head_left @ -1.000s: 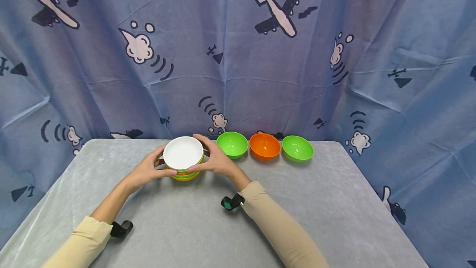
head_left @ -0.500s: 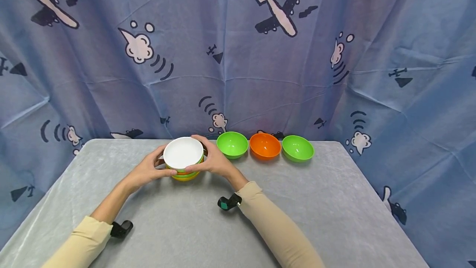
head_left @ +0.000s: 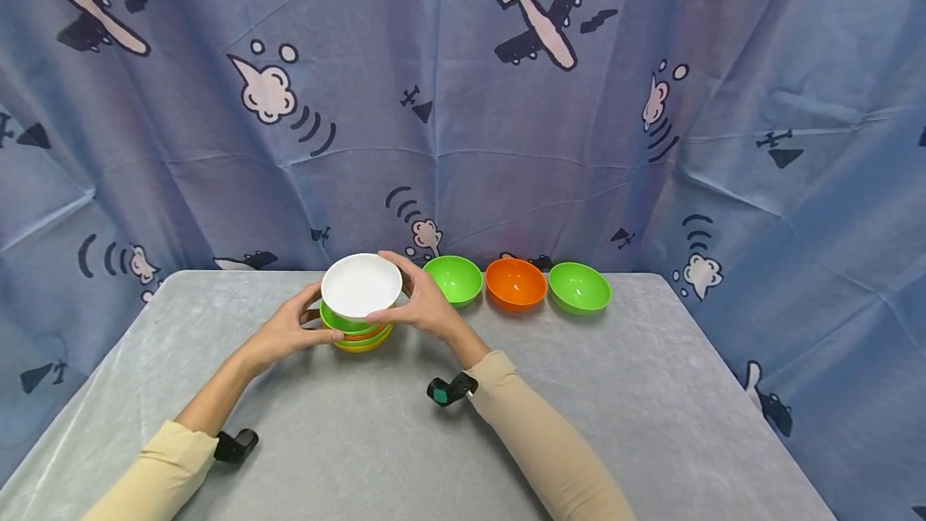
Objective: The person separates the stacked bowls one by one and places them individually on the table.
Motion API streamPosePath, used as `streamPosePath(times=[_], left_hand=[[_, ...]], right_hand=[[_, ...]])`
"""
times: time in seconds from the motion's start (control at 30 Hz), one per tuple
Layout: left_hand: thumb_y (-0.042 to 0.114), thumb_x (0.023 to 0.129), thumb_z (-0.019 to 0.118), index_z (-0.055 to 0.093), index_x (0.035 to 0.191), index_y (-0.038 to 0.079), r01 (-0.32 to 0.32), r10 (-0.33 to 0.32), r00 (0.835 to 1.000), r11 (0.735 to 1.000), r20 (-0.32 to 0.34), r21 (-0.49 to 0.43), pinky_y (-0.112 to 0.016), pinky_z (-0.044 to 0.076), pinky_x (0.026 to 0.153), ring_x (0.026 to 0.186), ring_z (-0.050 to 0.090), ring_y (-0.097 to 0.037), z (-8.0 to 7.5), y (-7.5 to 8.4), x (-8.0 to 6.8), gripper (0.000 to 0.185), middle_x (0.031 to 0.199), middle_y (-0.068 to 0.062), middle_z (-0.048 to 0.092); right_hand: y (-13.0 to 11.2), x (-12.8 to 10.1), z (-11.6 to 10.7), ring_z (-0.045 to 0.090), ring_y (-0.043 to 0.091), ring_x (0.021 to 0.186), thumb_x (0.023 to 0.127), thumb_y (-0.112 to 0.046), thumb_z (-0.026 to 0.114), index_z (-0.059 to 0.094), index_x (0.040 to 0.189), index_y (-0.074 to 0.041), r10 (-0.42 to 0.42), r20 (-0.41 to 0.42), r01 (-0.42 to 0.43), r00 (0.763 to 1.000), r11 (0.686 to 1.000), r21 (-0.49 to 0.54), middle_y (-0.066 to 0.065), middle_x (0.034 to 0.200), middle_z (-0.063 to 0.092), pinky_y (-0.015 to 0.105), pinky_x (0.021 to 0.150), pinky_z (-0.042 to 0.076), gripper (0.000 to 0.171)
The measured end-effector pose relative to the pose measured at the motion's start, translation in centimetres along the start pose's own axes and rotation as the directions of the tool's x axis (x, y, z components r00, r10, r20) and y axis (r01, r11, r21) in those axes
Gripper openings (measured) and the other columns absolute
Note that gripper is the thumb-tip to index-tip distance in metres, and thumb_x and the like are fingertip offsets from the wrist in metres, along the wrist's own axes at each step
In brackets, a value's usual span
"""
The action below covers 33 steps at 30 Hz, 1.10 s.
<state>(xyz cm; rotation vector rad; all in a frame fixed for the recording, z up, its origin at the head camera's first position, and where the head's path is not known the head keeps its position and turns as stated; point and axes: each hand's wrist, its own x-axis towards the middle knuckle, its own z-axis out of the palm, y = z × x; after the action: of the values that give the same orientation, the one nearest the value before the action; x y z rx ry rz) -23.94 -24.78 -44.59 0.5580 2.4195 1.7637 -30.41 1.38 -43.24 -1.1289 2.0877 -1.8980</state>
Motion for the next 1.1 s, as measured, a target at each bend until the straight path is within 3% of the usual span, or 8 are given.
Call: streamPosePath(times=[0.17,0.4,0.7,1.1], left_hand=[[0.009,0.090,0.080,0.023,0.162,0.008,0.007,-0.007,1.000,1.000,0.005,-0.003,-0.061,0.039,0.105,0.134,0.043,-0.049,0.0,0.1,0.0,0.092,0.161,-0.022,0.025],[0.005,0.089,0.080,0.024,0.161,0.008,-0.013,0.014,1.000,0.999,0.017,-0.031,-0.057,0.039,0.106,0.136,0.041,-0.047,0.0,0.0,-0.1,0.091,0.161,-0.021,0.026],[0.003,0.087,0.081,0.024,0.161,0.005,-0.016,0.017,0.999,0.999,0.038,-0.027,-0.058,0.038,0.106,0.136,0.040,-0.048,0.2,-0.4,-0.1,0.094,0.160,-0.022,0.027],[0.005,0.089,0.079,0.022,0.161,0.006,-0.012,0.013,0.999,1.000,0.048,-0.017,-0.061,0.039,0.105,0.135,0.042,-0.049,0.2,-0.6,0.0,0.092,0.159,-0.024,0.026]], right_hand=[[-1.3,-0.3,-1.1,0.047,0.021,0.134,0.074,0.011,0.085,0.039,0.154,0.000,-0.033,-0.050,0.034,0.998,0.999,0.029,0.009,0.149,0.047,0.034,0.113,0.035,0.093],[-2.3,-1.3,-3.1,0.045,0.022,0.136,0.074,0.012,0.085,0.037,0.155,0.000,-0.002,-0.074,0.006,0.997,0.999,0.046,0.009,0.152,0.045,0.034,0.113,0.035,0.094],[-2.2,-3.2,-5.9,0.047,0.026,0.132,0.074,0.008,0.088,0.040,0.153,0.001,0.028,-0.104,-0.029,0.994,1.000,-0.004,0.010,0.148,0.048,0.036,0.112,0.037,0.093],[-1.4,-6.2,-9.7,0.043,0.032,0.135,0.071,0.007,0.091,0.039,0.154,0.000,0.086,-0.137,-0.084,0.987,0.996,0.020,0.015,0.152,0.043,0.037,0.111,0.037,0.098]])
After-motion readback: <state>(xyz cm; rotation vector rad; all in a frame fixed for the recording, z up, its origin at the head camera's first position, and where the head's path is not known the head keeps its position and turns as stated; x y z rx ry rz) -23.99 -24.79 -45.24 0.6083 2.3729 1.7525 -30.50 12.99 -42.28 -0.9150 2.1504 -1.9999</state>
